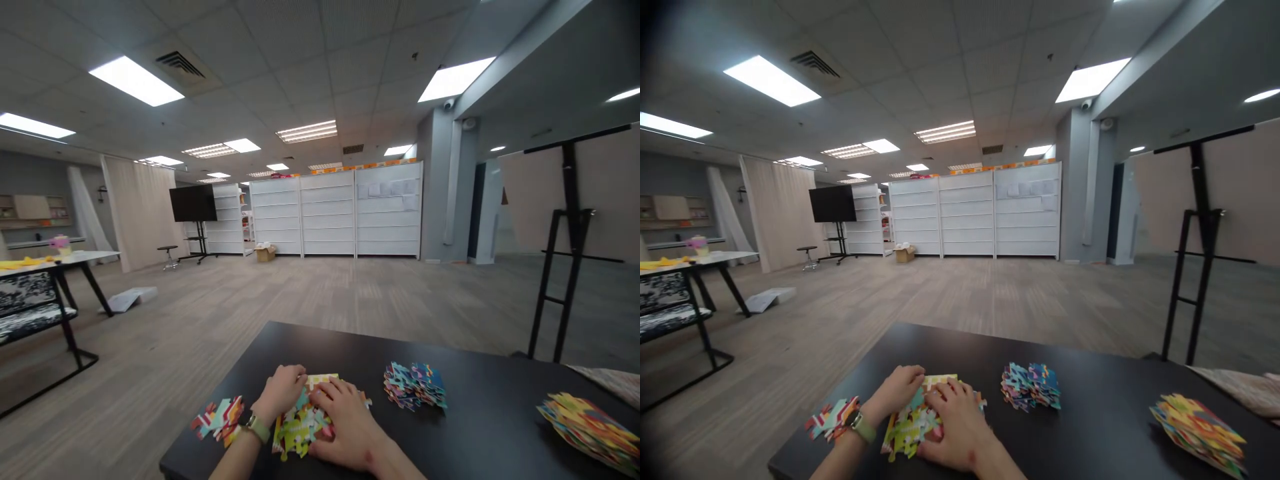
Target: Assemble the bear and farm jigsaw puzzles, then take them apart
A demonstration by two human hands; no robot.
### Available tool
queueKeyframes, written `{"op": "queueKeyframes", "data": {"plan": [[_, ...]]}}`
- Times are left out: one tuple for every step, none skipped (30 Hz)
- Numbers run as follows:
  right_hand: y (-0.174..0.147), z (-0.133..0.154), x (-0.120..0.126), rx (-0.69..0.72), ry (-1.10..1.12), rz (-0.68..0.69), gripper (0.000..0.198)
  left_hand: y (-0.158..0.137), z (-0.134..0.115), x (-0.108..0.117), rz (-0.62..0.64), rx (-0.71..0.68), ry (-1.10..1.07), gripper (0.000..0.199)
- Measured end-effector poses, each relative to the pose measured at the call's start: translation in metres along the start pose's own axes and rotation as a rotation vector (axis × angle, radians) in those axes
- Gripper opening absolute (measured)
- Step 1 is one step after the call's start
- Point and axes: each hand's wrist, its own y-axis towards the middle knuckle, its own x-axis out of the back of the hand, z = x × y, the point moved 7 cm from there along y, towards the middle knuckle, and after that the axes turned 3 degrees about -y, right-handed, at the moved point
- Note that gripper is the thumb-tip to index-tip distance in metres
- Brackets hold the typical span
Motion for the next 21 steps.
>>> {"op": "queueKeyframes", "data": {"plan": [[0.000, 0.000, 0.000, 0.003, 0.004, -0.015, 0.069, 0.004, 0.000, -0.002, 0.015, 0.013, 0.007, 0.028], [-0.001, 0.000, 0.000, 0.004, 0.010, -0.029, 0.068, 0.008, 0.000, -0.003, 0.029, 0.023, 0.013, 0.026], [-0.001, 0.000, 0.001, 0.004, 0.017, -0.040, 0.067, 0.012, 0.001, -0.004, 0.042, 0.030, 0.018, 0.024], [-0.002, 0.000, 0.002, 0.005, 0.027, -0.049, 0.068, 0.016, 0.001, -0.004, 0.057, 0.033, 0.020, 0.024], [-0.002, 0.000, 0.003, 0.008, 0.040, -0.055, 0.068, 0.020, 0.002, -0.004, 0.075, 0.032, 0.018, 0.024], [-0.003, 0.000, 0.004, 0.014, 0.055, -0.056, 0.069, 0.023, 0.002, -0.004, 0.095, 0.028, 0.013, 0.025], [-0.003, 0.001, 0.005, 0.020, 0.069, -0.058, 0.069, 0.026, 0.002, -0.003, 0.116, 0.019, 0.004, 0.025], [-0.004, 0.001, 0.006, 0.025, 0.079, -0.061, 0.070, 0.028, 0.002, -0.002, 0.134, 0.008, -0.009, 0.025], [-0.004, 0.000, 0.006, 0.025, 0.084, -0.062, 0.072, 0.030, 0.002, 0.000, 0.146, -0.004, -0.026, 0.024], [-0.004, -0.001, 0.006, 0.019, 0.085, -0.064, 0.075, 0.031, 0.001, 0.002, 0.150, -0.018, -0.047, 0.021], [-0.004, -0.002, 0.005, 0.009, 0.084, -0.070, 0.078, 0.032, 0.001, 0.005, 0.145, -0.032, -0.072, 0.018], [-0.004, -0.005, 0.003, -0.004, 0.082, -0.080, 0.080, 0.034, 0.001, 0.009, 0.130, -0.043, -0.100, 0.014], [-0.003, -0.007, 0.002, -0.015, 0.079, -0.089, 0.078, 0.035, 0.002, 0.014, 0.108, -0.050, -0.131, 0.011], [-0.002, -0.008, 0.000, -0.021, 0.074, -0.096, 0.075, 0.037, 0.003, 0.018, 0.081, -0.052, -0.163, 0.011], [-0.002, -0.009, -0.002, -0.021, 0.069, -0.098, 0.071, 0.039, 0.004, 0.022, 0.052, -0.050, -0.195, 0.014], [-0.001, -0.009, -0.003, -0.018, 0.063, -0.099, 0.067, 0.041, 0.005, 0.026, 0.025, -0.044, -0.226, 0.018], [0.000, -0.007, -0.004, -0.009, 0.057, -0.100, 0.064, 0.043, 0.006, 0.027, 0.001, -0.040, -0.257, 0.022], [0.001, -0.005, -0.003, 0.002, 0.054, -0.109, 0.061, 0.045, 0.005, 0.028, -0.016, -0.038, -0.286, 0.025], [0.001, -0.003, 0.000, 0.010, 0.053, -0.137, 0.056, 0.047, 0.003, 0.026, -0.026, -0.041, -0.313, 0.027], [0.001, -0.002, 0.005, 0.011, 0.053, -0.184, 0.048, 0.050, 0.000, 0.022, -0.027, -0.047, -0.336, 0.027], [0.001, -0.001, 0.011, 0.008, 0.053, -0.243, 0.038, 0.051, -0.005, 0.017, -0.021, -0.056, -0.352, 0.026]]}}
